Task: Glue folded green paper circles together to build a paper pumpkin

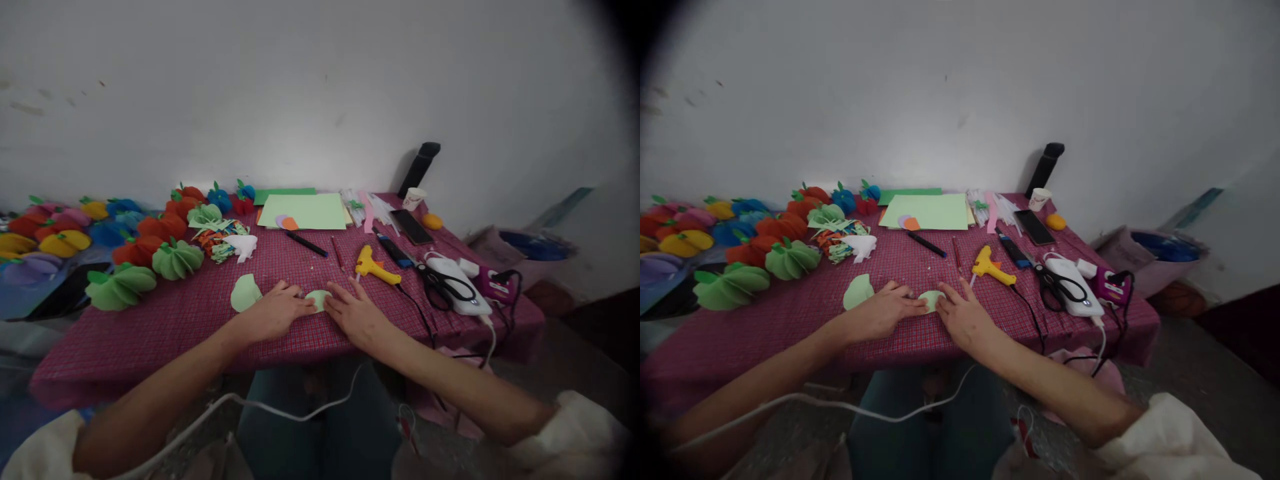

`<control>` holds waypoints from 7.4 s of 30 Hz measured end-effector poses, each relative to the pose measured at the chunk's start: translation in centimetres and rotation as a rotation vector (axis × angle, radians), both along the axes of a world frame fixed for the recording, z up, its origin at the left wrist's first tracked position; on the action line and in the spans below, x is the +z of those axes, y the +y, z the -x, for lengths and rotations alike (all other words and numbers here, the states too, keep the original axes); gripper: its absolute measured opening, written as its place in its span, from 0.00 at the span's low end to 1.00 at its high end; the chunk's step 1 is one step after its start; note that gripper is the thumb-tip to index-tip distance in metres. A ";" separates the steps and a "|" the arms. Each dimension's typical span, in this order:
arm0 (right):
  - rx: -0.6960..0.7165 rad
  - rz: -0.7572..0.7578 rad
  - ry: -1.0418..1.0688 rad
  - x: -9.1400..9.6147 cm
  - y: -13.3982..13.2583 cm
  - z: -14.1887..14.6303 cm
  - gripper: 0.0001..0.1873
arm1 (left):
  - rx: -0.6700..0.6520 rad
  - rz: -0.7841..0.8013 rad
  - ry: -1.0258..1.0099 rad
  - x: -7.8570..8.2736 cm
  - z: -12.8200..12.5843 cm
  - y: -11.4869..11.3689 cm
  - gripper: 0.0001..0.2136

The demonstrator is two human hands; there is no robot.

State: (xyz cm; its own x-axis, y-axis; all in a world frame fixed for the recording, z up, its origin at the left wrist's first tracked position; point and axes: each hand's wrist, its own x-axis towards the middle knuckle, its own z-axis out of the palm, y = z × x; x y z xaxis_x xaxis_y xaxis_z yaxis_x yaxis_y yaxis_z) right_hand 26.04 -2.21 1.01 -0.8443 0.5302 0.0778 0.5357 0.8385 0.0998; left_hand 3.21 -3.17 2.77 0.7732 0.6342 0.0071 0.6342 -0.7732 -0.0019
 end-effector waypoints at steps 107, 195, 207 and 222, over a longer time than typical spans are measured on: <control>-0.572 0.816 1.036 1.0 -0.7 1.4 0.10 | 0.593 -0.082 -0.552 2.1 0.4 0.4 0.11; 0.718 -0.025 -0.241 4.2 9.7 9.0 0.06 | 0.854 0.068 0.099 -2.2 -12.6 -4.9 0.24; 0.720 0.059 -0.295 3.0 8.9 6.5 0.04 | 0.854 0.092 0.030 -2.7 -12.7 -4.7 0.27; 0.747 0.001 -0.307 3.1 8.9 7.7 0.04 | 0.841 0.078 0.037 -2.6 -12.8 -4.7 0.26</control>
State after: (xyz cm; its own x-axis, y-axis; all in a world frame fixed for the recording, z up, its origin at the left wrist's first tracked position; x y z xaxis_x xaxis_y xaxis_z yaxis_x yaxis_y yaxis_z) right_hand 18.31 6.69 4.09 -0.9593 -0.1825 -0.2153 -0.2172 0.9644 0.1506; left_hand 15.98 -7.89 0.21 0.0421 0.9961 -0.0769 0.9991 -0.0422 -0.0003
